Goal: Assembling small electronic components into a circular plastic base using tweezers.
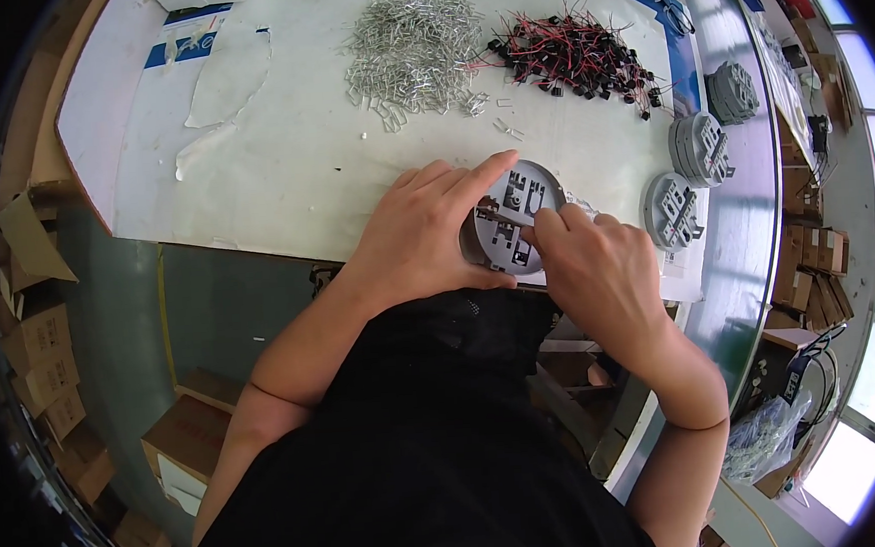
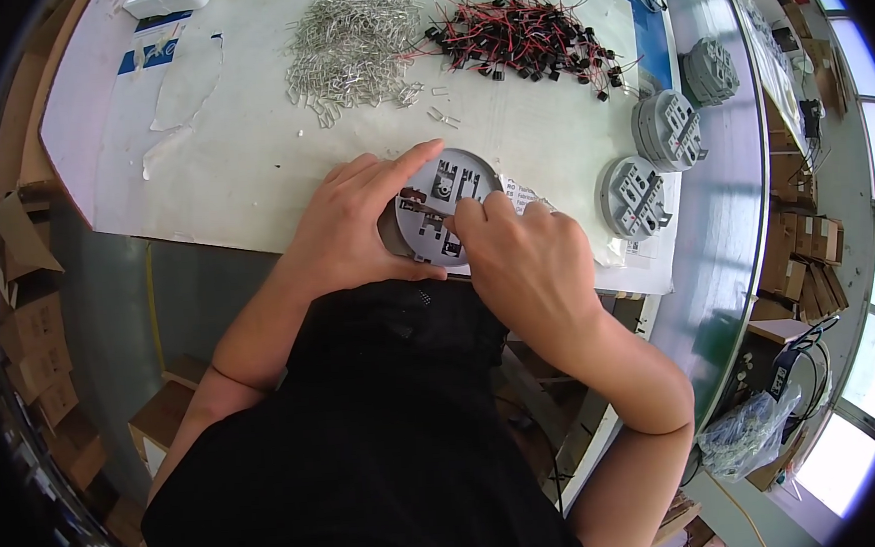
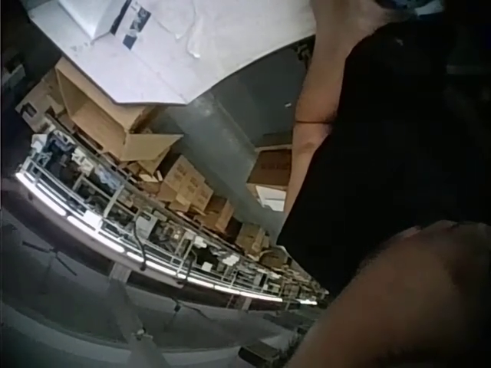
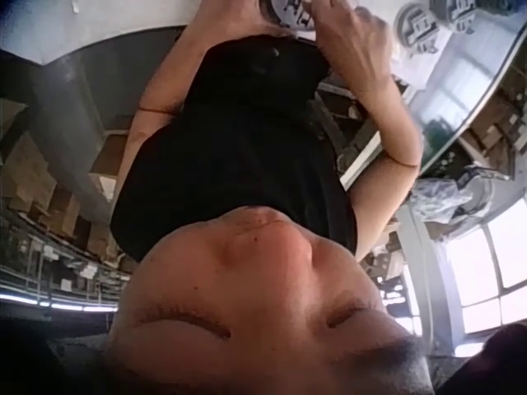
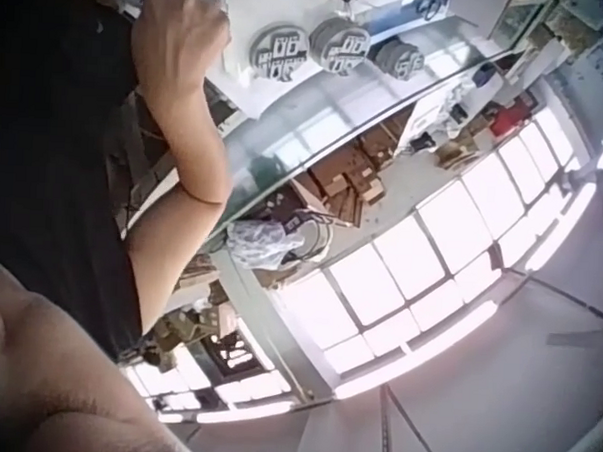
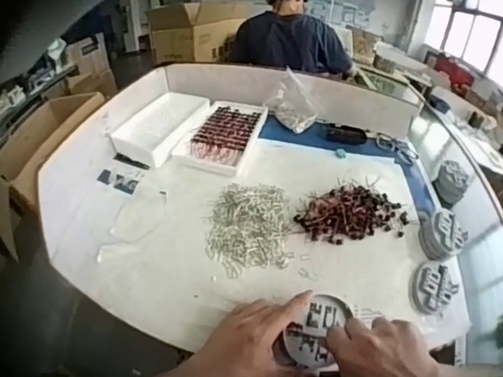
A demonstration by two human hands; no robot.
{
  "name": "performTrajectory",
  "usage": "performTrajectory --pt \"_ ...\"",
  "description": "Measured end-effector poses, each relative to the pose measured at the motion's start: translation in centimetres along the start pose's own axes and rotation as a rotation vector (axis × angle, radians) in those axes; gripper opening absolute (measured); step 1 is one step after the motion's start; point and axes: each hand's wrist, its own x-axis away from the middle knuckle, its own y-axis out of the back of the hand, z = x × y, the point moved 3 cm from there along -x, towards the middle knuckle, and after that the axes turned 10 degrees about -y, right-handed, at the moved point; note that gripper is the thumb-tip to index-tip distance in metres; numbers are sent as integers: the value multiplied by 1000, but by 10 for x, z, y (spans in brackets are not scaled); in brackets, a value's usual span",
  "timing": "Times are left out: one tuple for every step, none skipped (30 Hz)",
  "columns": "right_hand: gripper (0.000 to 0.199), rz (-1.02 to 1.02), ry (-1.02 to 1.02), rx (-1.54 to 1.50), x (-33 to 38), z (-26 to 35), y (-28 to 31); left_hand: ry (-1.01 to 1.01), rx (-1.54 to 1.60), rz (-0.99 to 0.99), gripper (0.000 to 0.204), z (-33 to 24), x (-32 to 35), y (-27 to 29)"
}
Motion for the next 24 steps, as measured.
performTrajectory --pt "23 4 5 15 -2 1 0 -2 -1 -1 121 0 0 0" --pt "23 3 1 35 -2 2 1 -12 0 2 121 0 -1 0" --pt "23 2 -5 56 -2 1 2 -10 -5 16 119 1 -2 1" --pt "23 -6 -16 61 -1 0 1 -10 -10 30 117 1 -3 2" --pt "23 -14 -22 -8 0 -2 -3 -14 -15 44 115 2 -5 4" --pt "23 -26 -31 -75 2 -5 -8 -36 -16 47 115 3 -3 8" --pt "23 -49 -54 -131 6 -13 -10 -29 115 58 102 8 -3 12" --pt "23 -80 -89 -113 8 -18 -11 -27 241 79 89 12 -4 16" --pt "22 -103 -77 -217 9 -20 -15 -76 243 89 89 13 -5 19" --pt "23 -131 -64 -318 9 -22 -18 75 359 95 73 18 -5 20" --pt "29 -161 -76 -495 12 -21 -23 238 463 101 59 23 -2 19" --pt "38 -188 -80 -674 18 -18 -29 203 458 115 59 24 2 14" --pt "38 -221 -97 -663 23 -10 -36 242 461 37 47 29 5 10" --pt "44 -293 -131 -691 30 -2 -43 282 470 -36 37 30 4 4" --pt "52 -361 -158 -724 35 0 -46 257 467 -18 37 25 1 0" --pt "52 -385 -175 -720 38 -4 -45 176 454 -73 34 19 -3 -1" --pt "52 -516 -209 -738 43 -8 -43 100 442 -126 32 14 -6 -1" --pt "52 -646 -241 -754 49 -13 -41 26 431 -179 30 9 -9 0" --pt "52 -772 -267 -767 53 -17 -39 12 428 -166 30 6 -12 1" --pt "50 -824 -402 -784 65 -38 -26 -3 333 -149 27 1 -14 6" --pt "51 -957 -494 -729 74 -70 -16 -15 237 -134 25 -3 -15 11" --pt "54 -1063 -598 -679 82 -110 -7 -25 134 -127 23 -5 -12 14" --pt "41 -1086 -760 -682 89 -155 8 -30 133 -125 23 -4 -9 13" --pt "42 -1058 -877 -611 109 -220 -1 64 244 -163 21 2 -5 12"
